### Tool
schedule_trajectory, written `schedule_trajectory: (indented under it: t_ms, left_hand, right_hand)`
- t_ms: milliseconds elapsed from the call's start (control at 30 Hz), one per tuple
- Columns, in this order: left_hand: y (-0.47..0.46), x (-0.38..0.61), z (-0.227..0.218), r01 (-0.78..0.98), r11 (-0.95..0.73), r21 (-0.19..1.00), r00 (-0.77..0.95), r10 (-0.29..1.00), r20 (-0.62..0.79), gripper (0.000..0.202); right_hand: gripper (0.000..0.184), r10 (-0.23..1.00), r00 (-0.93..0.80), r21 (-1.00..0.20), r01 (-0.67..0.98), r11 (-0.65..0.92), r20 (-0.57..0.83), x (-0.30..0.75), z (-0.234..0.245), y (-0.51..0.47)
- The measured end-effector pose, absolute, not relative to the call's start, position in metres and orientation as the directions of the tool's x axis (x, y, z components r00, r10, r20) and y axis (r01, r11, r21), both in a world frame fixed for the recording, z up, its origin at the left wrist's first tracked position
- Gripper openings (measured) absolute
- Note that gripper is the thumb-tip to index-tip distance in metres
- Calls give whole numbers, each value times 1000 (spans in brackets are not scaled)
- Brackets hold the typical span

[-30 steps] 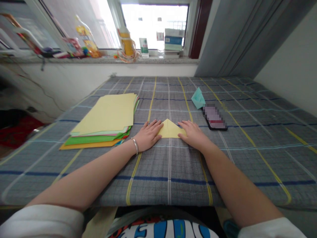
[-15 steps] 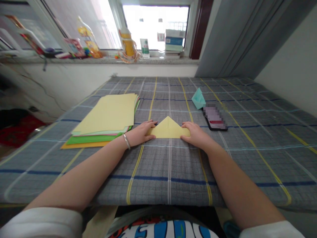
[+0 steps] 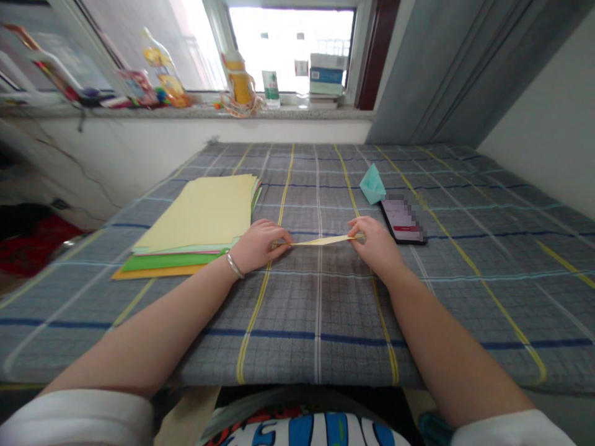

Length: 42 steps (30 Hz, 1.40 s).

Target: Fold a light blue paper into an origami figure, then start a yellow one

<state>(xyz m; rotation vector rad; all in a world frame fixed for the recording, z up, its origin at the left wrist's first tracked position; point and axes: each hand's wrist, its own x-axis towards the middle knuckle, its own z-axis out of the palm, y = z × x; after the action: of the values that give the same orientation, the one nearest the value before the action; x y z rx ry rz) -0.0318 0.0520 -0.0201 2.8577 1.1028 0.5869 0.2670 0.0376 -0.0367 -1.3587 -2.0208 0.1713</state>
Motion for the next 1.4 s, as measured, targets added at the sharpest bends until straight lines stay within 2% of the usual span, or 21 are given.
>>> schedule_trajectory:
  t_ms: [133,233,300,433,600,767,833,1000,1167,1233,1400]
  left_hand:
    - [47,-28,-21,572,-812,113,772,580,258,18]
    - [43,-23,-21,543,-836,77,807,545,228,18]
    - [41,-21,-21,548,-833,78,805,550,222,18]
    - [42,-21,-23,561,-817,135,786,577,222,14]
    - [46,-22,-24,508,-845,166,824,533,191,7]
    - [40,-21,-20,556,-822,121,804,569,170,12]
    - [36,-20,-19,576,-812,92,794,583,171,19]
    - [29,-9,-26,668,-738,91,711,670,214,14]
    - [24,6,-34,779,-587,218,542,807,237,21]
    - [23,7,-32,772,-580,261,539,815,215,28]
    - [22,-3,-22,672,-662,332,649,742,168,41]
  right_hand:
    - [20,874,-165,-354,868,348,456,269,-38,42]
    - [19,884,-145,-256,925,280,444,268,-38,47]
    - [19,894,-142,-244,933,264,425,267,-40,49]
    - [36,907,-156,-308,906,289,392,267,-46,50]
    - [54,893,-136,-382,868,316,430,272,-56,51]
    - [87,916,-47,-562,777,284,398,276,-68,53]
    - [94,919,-38,-614,734,292,392,277,-71,53]
    - [97,930,-5,-706,649,283,368,277,-75,55]
    - [90,936,132,-795,574,195,325,274,-74,58]
    - [88,936,131,-801,564,201,327,273,-75,58]
    - [89,935,66,-781,572,251,348,274,-75,55]
